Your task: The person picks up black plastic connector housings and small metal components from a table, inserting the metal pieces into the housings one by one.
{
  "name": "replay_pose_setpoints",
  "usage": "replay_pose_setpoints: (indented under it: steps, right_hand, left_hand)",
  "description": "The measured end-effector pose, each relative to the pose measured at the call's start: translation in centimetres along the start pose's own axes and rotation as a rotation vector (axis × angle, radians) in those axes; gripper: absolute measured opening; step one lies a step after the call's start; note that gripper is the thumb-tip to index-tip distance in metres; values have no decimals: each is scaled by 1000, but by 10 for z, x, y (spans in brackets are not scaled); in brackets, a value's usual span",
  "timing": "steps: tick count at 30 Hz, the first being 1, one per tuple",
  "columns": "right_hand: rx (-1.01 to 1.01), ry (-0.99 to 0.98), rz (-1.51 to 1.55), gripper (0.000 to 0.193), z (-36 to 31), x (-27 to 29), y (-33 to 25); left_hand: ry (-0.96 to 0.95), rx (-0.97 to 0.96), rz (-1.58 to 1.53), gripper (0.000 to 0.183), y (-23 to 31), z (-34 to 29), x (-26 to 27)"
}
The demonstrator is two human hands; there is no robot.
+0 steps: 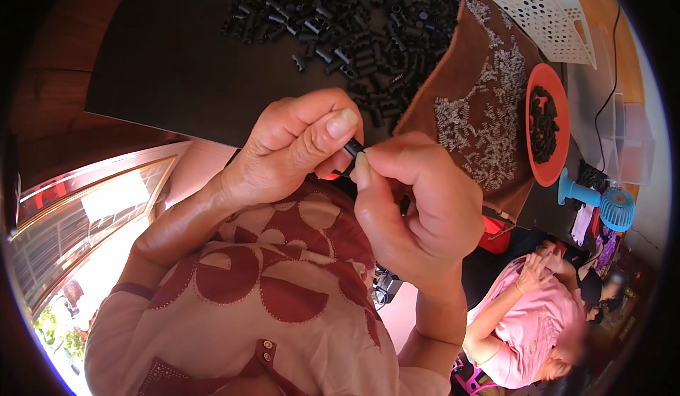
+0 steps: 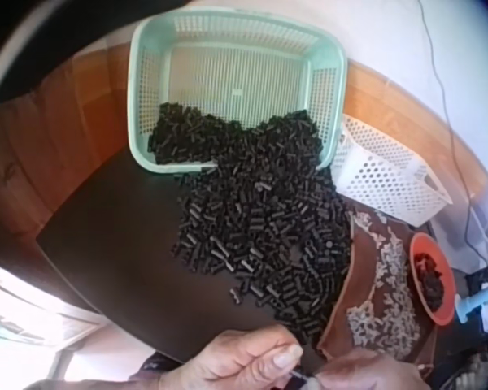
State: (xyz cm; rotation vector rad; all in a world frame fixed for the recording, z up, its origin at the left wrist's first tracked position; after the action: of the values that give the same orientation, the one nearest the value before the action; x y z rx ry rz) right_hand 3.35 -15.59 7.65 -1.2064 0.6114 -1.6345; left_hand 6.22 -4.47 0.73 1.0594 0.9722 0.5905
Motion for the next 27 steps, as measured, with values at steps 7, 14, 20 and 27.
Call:
replay_pose_setpoints:
  steps: [7, 14, 20, 27]
  right_hand:
    - [-103, -62, -44, 13, 1, -5, 4]
    - [-118, -10, 29, 11, -6, 1, 10]
    - [171, -97, -338, 18, -12, -11, -8]
    - [304, -111, -421, 36, -16, -17, -17]
  left_hand:
    - [19, 14, 39, 35, -1, 1, 4]
    - [5, -18, -17, 35, 1, -1, 2]
    - [22, 16, -38, 32, -3, -2, 3]
    - [29, 24, -58, 31, -3, 0, 3]
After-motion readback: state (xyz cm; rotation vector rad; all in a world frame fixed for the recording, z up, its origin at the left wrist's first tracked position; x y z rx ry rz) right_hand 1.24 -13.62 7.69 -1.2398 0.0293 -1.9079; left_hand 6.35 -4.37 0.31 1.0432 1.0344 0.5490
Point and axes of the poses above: each hand's wrist, its own z-axis towards the middle knuckle, its own x-axis out of the back of the hand, y = z × x, the point moved 8 cm from there along z, towards the middle knuckle, and after that the axes turned 4 degrees about -z, right-handed, at the moved point
